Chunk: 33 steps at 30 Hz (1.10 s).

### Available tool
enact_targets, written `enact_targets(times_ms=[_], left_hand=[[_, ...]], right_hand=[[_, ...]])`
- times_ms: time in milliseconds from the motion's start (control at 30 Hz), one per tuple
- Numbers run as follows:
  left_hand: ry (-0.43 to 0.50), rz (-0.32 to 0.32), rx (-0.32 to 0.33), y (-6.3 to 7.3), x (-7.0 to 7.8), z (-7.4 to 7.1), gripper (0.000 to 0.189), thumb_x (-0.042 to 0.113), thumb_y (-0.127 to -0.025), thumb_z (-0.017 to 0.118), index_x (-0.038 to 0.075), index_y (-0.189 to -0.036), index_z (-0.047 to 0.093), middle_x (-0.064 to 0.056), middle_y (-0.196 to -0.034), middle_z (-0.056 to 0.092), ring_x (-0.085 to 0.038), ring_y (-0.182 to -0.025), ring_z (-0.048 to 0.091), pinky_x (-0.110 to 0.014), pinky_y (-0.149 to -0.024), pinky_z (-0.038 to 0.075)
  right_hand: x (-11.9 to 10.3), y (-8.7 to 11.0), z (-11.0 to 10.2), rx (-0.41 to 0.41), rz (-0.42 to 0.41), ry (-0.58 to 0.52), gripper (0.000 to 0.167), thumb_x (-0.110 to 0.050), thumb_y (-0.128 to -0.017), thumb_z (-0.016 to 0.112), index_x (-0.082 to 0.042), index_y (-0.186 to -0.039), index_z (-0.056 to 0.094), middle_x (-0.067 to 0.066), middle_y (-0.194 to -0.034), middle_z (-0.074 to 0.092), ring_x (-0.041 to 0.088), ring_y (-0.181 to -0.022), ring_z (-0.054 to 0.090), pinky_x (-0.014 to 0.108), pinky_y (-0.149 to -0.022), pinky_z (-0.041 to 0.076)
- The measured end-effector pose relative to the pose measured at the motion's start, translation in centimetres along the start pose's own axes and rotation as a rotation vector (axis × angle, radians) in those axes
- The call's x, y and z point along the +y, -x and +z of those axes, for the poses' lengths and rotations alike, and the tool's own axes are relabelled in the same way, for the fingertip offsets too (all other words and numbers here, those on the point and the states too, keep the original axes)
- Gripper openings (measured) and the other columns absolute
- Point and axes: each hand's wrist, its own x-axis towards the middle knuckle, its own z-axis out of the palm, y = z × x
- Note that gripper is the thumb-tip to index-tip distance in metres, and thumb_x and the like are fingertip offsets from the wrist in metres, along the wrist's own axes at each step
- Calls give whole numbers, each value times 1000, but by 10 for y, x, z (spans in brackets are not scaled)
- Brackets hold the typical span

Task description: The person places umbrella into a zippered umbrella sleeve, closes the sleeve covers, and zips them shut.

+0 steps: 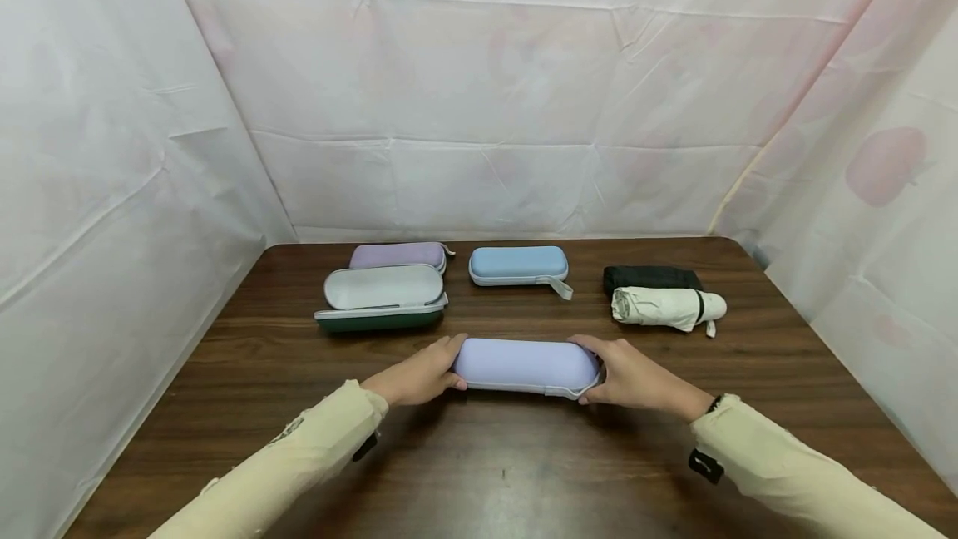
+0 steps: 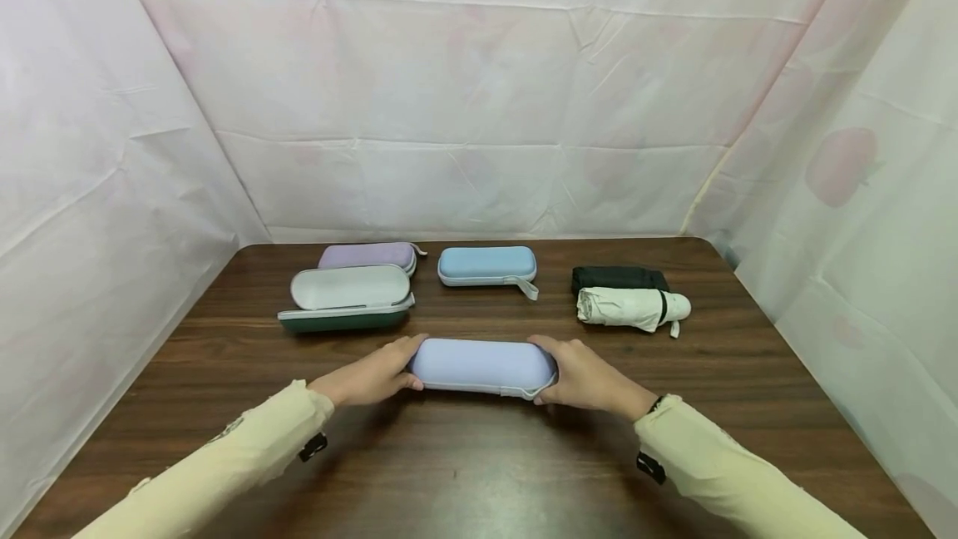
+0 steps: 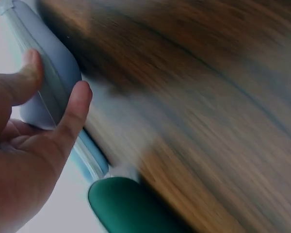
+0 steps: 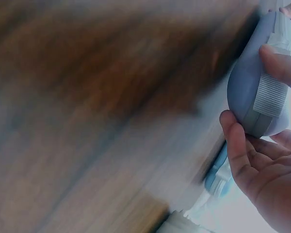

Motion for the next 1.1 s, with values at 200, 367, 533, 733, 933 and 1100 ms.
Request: enact_targets(times_ms=[200,367,533,733,933,1100], left_hand=[[34,-65,51,-24,-1,0,67,14,-91,65,-13,-141,29,-30,-128,46,-34,-118,48,-44,-98,39],[49,-122,77,-42,-6,1,69,12,-91,63,-14,-143,25,-34,-133,41,-38,-123,44,-45,-101,36],[53,-199,87,-61,-4,-2,68,9,-94,59,-13,-145,19,-37,-135,37,-40,-127,39,-45,-101,36],[20,-247,118,-83,-2,-6,62,4,-93,59,-12,-142,23,-35,-128,44,-40,-121,44,-45,-97,39],[-10,-300,141,-99,-3,-10,61,5,-93,60,-12,-141,25,-34,-127,46,-41,-119,47,-46,-96,40],[-46,-337,173,-107,-3,-11,63,6,-92,61,-13,-141,25,-35,-126,45,-43,-116,49,-46,-97,40]], right_hand=[[15,-14,-12,27,43,-5,81,-13,-65,89,3,-134,49,16,-115,62,22,-96,61,39,-78,49],[27,-31,-16,23,113,-34,82,-6,-65,86,6,-136,45,21,-120,59,28,-100,59,42,-80,48],[40,-48,-18,42,164,-59,84,0,-65,83,10,-138,41,27,-122,56,34,-103,58,44,-81,49],[52,-63,-20,88,234,-70,82,6,-66,80,9,-138,42,29,-122,56,36,-103,59,46,-81,49],[57,-71,-20,131,282,-75,79,8,-68,75,11,-139,40,32,-124,54,38,-106,57,47,-83,48],[62,-76,-19,176,288,-51,77,9,-68,72,10,-138,41,33,-124,53,41,-109,55,51,-86,46]])
